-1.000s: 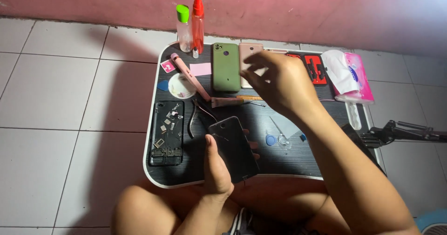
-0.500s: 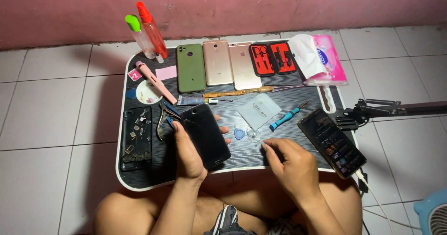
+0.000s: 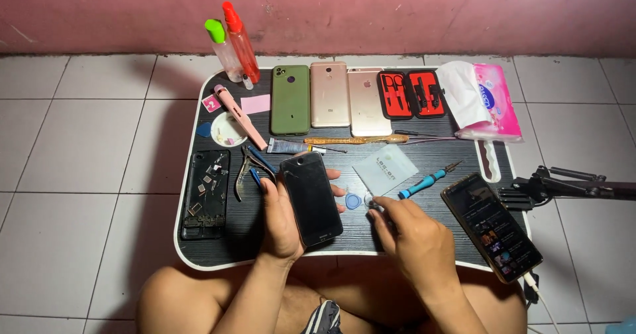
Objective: Applying adhesive and assembling components during a mobile phone repair on a small portable table.
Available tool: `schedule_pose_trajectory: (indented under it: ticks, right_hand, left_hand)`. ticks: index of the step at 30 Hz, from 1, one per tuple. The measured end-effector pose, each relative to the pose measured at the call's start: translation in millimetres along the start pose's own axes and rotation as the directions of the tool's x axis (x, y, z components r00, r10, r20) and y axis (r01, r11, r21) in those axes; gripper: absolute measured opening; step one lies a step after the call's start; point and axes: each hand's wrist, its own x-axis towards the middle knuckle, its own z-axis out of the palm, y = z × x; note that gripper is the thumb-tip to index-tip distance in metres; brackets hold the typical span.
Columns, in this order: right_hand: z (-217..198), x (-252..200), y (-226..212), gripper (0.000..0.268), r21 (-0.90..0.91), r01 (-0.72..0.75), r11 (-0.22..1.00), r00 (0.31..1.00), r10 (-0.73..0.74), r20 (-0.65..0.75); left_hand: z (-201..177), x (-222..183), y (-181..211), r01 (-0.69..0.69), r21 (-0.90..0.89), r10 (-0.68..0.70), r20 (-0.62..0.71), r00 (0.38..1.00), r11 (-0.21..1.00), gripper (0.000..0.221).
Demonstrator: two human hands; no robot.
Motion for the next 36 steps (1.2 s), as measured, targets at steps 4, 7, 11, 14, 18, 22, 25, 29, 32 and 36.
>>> schedule_pose_trajectory:
  ticks: [4, 7, 11, 14, 18, 22, 25, 29, 32, 36]
  right_hand:
    - [-11, 12, 7, 0.019, 0.011, -0.027, 1.0, 0.998, 0.028, -0.064]
    - [-25, 24, 15, 0.025, -0.068, 0.02, 0.997, 1.0, -0.019, 0.024]
    - [-16, 27, 10, 0.018, -0.031, 0.303, 0.952, 0.952, -0.301, 0.061]
    - [-14, 25, 7, 0.005, -0.021, 0.321, 0.947, 0.942, -0.317, 0.108]
    - [-30, 26, -8, 0.01, 0.272, 0.105, 0.957, 0.985, -0.137, 0.104]
    - [-24, 41, -36, 0.011, 0.471, 0.165, 0.867, 0.986, -0.151, -0.069]
    - [-10, 52, -60, 0.011, 0.515, 0.213, 0.83, 0.977, -0.174, -0.122]
    - [2, 58, -78, 0.015, 0.459, 0.17, 0.872, 0.971, -0.068, -0.23]
    - [1, 58, -85, 0.015, 0.432, 0.163, 0.887, 0.97, -0.066, -0.232]
    - [1, 57, -82, 0.012, 0.428, 0.149, 0.892, 0.971, -0.049, -0.235]
  left_hand:
    - [-1, 1, -3, -0.039, 0.005, 0.038, 0.011, 0.999, 0.999, 0.088]
    - [-7, -1, -5, -0.05, -0.07, 0.053, 0.041, 0.998, 0.996, 0.084]
    - [-5, -2, 2, 0.018, -0.089, -0.012, 0.068, 0.998, 0.996, 0.088]
    - [-7, -1, 4, 0.05, -0.108, -0.043, 0.071, 0.997, 0.993, 0.088]
    - [-8, -2, 5, 0.067, -0.091, -0.061, 0.07, 0.996, 0.994, 0.089]
    - [-2, -5, 5, 0.054, -0.019, -0.051, 0.124, 0.991, 0.998, 0.087]
    - [0, -3, -1, -0.007, 0.012, 0.006, 0.123, 0.992, 1.0, 0.075]
    - [-19, 6, -16, -0.214, 0.186, 0.215, 0.018, 0.977, 0.959, 0.059]
    - [-11, 2, -8, -0.224, 0.159, 0.224, 0.017, 0.974, 0.962, 0.059]
    - [-13, 3, -15, -0.183, 0.11, 0.175, 0.083, 0.981, 0.977, 0.068]
